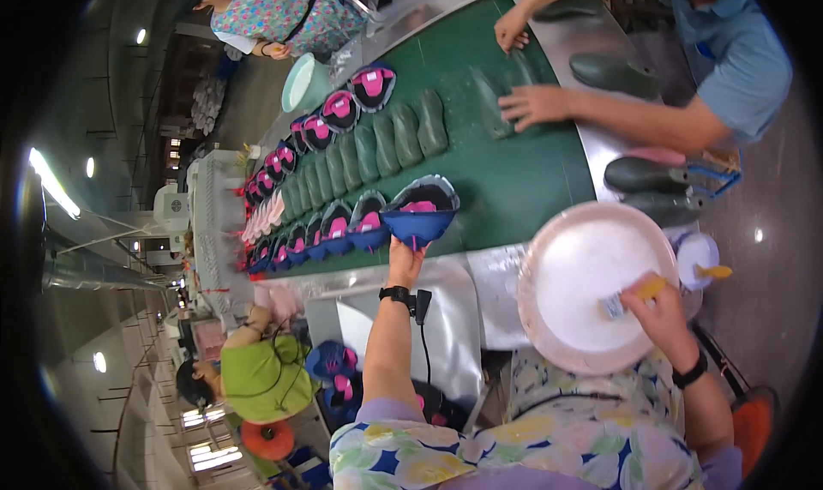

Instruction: The recorder is applying a white adhesive or glue to the inside of shoe uppers using a brush.

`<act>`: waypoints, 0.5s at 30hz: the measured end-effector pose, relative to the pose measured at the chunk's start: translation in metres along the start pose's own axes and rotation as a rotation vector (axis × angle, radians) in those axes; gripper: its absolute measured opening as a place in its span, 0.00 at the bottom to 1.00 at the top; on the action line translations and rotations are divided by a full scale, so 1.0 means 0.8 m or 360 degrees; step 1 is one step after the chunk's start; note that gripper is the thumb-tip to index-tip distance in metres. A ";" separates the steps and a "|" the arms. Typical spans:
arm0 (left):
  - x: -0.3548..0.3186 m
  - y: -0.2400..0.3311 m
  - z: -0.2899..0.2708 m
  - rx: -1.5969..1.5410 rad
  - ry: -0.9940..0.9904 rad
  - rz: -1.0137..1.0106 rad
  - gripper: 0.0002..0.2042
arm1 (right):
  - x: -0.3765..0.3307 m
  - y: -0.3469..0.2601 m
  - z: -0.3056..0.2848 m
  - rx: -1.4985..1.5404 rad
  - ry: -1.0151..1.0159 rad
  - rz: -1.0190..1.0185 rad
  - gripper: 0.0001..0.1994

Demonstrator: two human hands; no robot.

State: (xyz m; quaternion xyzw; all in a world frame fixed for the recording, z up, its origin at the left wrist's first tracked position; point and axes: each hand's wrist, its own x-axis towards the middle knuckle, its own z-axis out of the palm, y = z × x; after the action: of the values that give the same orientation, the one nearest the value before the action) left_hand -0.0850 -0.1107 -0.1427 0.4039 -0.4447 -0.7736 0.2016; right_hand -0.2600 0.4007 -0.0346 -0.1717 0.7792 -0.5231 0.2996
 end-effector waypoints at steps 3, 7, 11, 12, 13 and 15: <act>0.056 0.004 -0.024 0.0156 0.0197 -0.0003 0.23 | -0.009 0.003 0.023 -0.0018 0.0061 -0.0002 0.06; 0.077 -0.007 -0.043 0.1196 0.0701 0.0033 0.33 | -0.016 -0.004 0.033 0.0018 0.0049 0.0156 0.05; 0.011 -0.020 -0.084 0.1584 0.1105 0.0671 0.26 | 0.007 -0.015 0.063 0.0029 -0.0144 0.0146 0.05; -0.032 -0.031 -0.073 0.1331 0.0835 0.0746 0.22 | 0.018 -0.014 0.070 0.0027 -0.0218 0.0130 0.05; -0.070 -0.041 -0.019 0.0768 0.0504 0.0432 0.16 | 0.029 -0.008 0.065 -0.0018 -0.0221 0.0152 0.05; -0.171 -0.073 0.025 0.0490 0.0100 0.0051 0.12 | 0.053 -0.011 0.067 -0.0092 -0.0364 0.0029 0.05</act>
State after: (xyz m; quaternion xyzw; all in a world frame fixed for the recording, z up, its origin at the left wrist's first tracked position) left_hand -0.0171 0.0221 -0.1259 0.4468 -0.5580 -0.6799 0.1634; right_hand -0.2580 0.3349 -0.0531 -0.2317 0.7562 -0.4746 0.3863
